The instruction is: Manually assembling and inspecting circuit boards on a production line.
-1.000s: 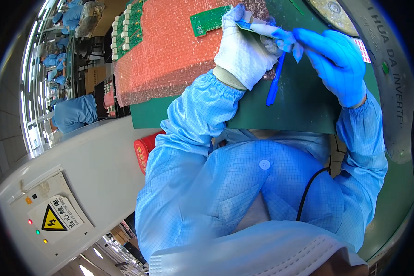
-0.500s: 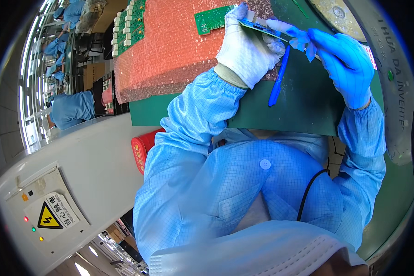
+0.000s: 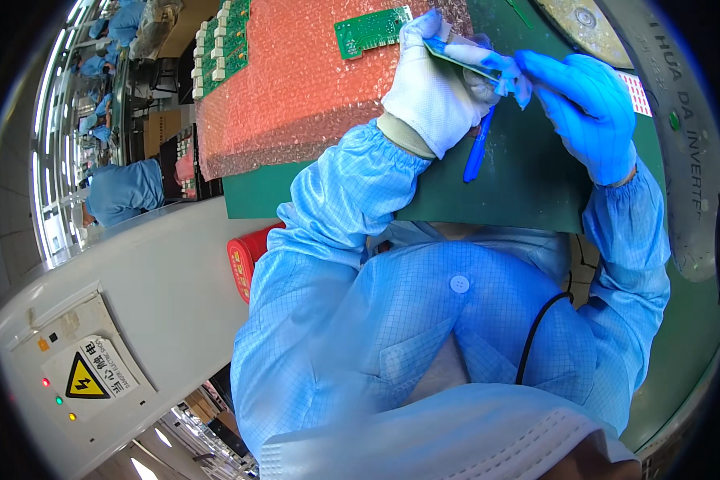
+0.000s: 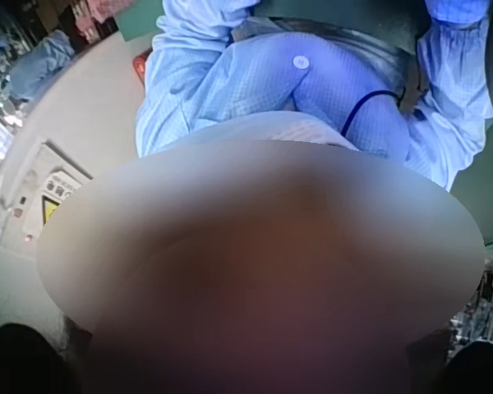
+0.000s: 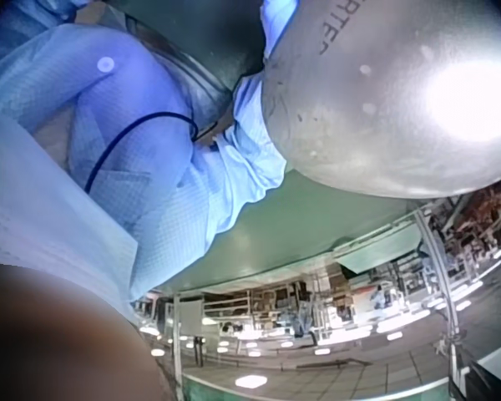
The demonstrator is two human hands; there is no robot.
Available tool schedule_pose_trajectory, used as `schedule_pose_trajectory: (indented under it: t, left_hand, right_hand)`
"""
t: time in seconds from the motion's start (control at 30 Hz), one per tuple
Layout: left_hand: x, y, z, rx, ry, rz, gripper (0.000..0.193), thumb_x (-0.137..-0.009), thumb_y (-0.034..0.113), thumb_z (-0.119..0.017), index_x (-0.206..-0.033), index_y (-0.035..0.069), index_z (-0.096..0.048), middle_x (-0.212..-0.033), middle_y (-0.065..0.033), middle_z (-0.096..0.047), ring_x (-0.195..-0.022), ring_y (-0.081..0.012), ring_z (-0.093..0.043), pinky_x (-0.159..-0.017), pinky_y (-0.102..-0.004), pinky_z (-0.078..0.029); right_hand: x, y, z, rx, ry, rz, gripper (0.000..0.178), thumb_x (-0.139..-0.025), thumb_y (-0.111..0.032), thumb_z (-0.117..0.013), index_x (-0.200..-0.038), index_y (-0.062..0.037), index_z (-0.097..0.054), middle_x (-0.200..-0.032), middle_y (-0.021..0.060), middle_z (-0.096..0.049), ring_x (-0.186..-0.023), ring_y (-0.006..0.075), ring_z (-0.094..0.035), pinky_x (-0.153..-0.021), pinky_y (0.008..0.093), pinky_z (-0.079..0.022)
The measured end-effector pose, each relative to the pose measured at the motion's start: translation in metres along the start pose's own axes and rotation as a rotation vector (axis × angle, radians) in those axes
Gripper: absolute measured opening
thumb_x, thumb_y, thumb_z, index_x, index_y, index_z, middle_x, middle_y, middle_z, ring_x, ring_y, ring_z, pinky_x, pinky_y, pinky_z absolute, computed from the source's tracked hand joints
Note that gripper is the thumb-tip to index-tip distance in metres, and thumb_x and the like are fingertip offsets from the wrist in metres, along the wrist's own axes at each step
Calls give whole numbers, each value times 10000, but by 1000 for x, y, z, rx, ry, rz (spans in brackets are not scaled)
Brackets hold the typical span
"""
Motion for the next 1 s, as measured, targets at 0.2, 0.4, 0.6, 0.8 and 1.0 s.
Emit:
schedule_pose_trajectory:
  t: [0.2,0.4,0.6,0.8,1.0]
  left_hand:
    - [6,3,-16,506,425,219,337,-994,407,-476,-732,196,-466,-668,49,-451,-604,-123,-431,-569,-294,-367]
    - [5,12,-23,340,584,258,350,-986,449,-467,-798,159,-516,-700,-10,-542,-600,-143,-457,-555,-277,-382]
    - [8,5,-6,407,412,256,382,-987,462,-458,-817,126,-518,-712,-18,-552,-601,-144,-461,-562,-284,-395]
    - [5,9,-27,358,554,277,368,-986,445,-466,-801,129,-503,-713,21,-507,-597,-126,-434,-565,-278,-382]
    - [7,10,-10,170,233,140,368,-985,447,-460,-820,125,-530,-733,22,-524,-607,-119,-435,-575,-271,-392]
  right_hand:
    - [-4,-2,14,197,-115,52,337,-830,2,-688,-1167,-2,-691,-697,47,-617,-575,159,-548,-526,309,-406]
    - [-6,-8,14,-1,-48,-12,309,-852,33,-645,-1159,31,-682,-816,73,-697,-583,140,-571,-519,280,-432]
    - [-8,-12,14,77,-94,27,316,-852,31,-648,-1166,16,-685,-777,56,-679,-566,137,-551,-505,274,-419]
    - [-3,-5,14,121,-29,46,336,-843,16,-662,-1177,-7,-689,-698,30,-627,-551,142,-534,-502,291,-403]
    - [-8,-14,16,187,-122,88,351,-815,22,-696,-1162,-22,-701,-662,39,-586,-550,147,-542,-490,291,-403]
Point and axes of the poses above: each hand's wrist, its own x-axis away from the middle knuckle, its own z-axis out of the back of the hand, y = z × x, the point moved 2 cm from there along -x, towards the middle knuckle
